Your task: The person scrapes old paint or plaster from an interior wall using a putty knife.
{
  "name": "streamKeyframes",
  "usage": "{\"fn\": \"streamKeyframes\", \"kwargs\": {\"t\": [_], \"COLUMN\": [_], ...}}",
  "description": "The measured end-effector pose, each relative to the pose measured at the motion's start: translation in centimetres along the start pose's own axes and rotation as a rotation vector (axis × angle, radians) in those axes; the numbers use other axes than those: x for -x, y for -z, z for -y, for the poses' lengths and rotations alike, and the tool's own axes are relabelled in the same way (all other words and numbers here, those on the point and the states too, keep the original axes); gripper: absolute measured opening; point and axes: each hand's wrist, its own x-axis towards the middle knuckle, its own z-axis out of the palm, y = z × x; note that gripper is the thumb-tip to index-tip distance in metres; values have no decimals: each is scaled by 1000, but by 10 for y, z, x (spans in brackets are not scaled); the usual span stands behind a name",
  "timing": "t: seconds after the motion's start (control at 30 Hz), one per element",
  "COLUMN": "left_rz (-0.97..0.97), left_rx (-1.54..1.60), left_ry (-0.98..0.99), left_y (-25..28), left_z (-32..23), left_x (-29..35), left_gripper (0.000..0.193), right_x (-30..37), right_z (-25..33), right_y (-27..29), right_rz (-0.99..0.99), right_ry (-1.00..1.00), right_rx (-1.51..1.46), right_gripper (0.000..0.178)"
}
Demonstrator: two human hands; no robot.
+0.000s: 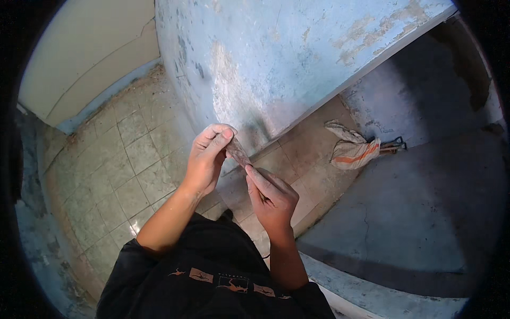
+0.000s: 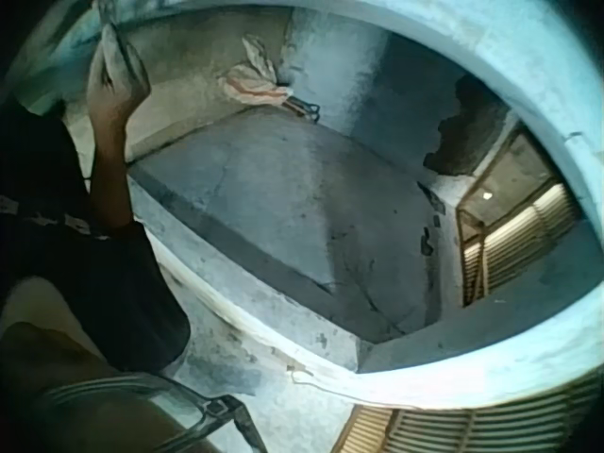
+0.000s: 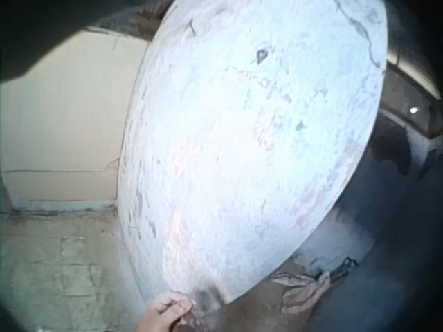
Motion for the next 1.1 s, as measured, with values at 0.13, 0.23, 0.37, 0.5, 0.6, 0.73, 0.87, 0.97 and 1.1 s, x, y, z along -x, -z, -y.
{"fn": "streamKeyframes", "kwargs": {"t": [0.13,0.23,0.37,0.5,0.6,0.73,0.87,0.97,1.1], "left_rz": [-91,-276,-390,-408,-388,-383,-305,-351,-402], "left_rx": [32,-66,-281,-219,-74,59,238,164,179], "left_ry": [4,75,294,402,460,524,490,467,507], "left_y": [15,36,79,99,108,113,116,117,135], "left_z": [20,45,86,109,115,125,137,143,159], "left_x": [-10,-16,-13,-7,-4,-4,7,7,6], "left_gripper": [16,14,17,19,22,24,30,28,23], "right_x": [4,16,35,52,51,65,61,62,63], "right_z": [-9,-22,-44,-66,-71,-99,-97,-97,-95], "right_y": [-12,-23,-33,-44,-46,-53,-50,-48,-54], "right_rz": [24,136,343,395,466,444,446,465,492], "right_ry": [-26,-204,-276,-265,-404,-387,-861,-923,-999], "right_rx": [-19,89,165,188,112,-49,-490,-546,-543], "right_gripper": [37,41,38,36,35,36,41,42,41]}}
